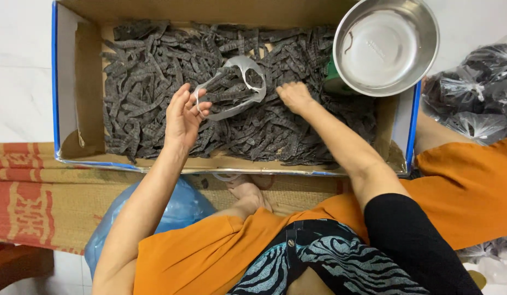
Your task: The person fills a plastic bag with dried seed pods from a cardboard box, weighs it on a scale, and ties it closed before repeating the process.
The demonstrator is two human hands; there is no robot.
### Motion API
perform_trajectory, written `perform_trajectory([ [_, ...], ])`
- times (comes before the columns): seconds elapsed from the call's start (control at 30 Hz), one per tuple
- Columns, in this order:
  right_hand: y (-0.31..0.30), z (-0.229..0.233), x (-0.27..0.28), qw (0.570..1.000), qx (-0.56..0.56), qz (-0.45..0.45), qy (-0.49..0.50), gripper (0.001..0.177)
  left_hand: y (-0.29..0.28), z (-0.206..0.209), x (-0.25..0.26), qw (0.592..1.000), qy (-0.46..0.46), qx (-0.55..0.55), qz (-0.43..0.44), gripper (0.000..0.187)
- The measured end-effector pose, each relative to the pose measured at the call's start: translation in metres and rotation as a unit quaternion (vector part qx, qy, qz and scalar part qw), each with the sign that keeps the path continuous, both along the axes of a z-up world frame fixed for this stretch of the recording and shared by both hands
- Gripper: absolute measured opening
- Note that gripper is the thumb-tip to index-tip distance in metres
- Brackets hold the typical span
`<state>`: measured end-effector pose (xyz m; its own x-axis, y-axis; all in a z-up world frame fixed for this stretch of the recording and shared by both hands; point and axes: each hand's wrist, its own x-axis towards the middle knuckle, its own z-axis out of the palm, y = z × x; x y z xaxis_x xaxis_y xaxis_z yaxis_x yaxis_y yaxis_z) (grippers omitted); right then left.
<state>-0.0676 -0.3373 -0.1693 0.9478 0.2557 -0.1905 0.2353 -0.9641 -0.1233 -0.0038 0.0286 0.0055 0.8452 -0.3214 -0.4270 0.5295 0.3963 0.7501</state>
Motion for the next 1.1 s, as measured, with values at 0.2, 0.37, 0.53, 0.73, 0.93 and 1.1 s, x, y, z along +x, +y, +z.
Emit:
perform_trajectory([
  [0.2, -0.037, 0.044, -0.025, 0.99, 0.045, -0.137, 0.0, 0.016, 0.009, -0.007, 0.0, 1.0, 0.01, -0.015, 0.004, 0.068],
  [0.37, 0.001, 0.073, -0.004, 0.989, 0.127, -0.076, -0.006, 0.042, 0.002, -0.003, 0.003, 1.0, 0.01, -0.017, 0.002, 0.065],
  [0.53, 0.051, 0.031, -0.004, 0.99, 0.123, 0.015, -0.059, 0.044, 0.0, 0.003, 0.002, 0.999, 0.008, -0.034, 0.001, 0.064],
  [0.73, 0.026, 0.007, -0.024, 0.999, 0.034, -0.005, -0.042, 0.02, 0.008, 0.005, 0.001, 0.999, 0.009, -0.033, 0.009, 0.065],
  [0.93, -0.049, 0.025, -0.034, 0.968, 0.056, -0.244, 0.029, 0.025, 0.008, 0.005, 0.002, 0.999, 0.011, -0.031, 0.01, 0.069],
  [1.1, -0.036, 0.016, -0.013, 0.951, 0.078, -0.298, 0.023, 0.041, 0.003, 0.008, 0.002, 1.0, 0.01, -0.026, 0.003, 0.07],
])
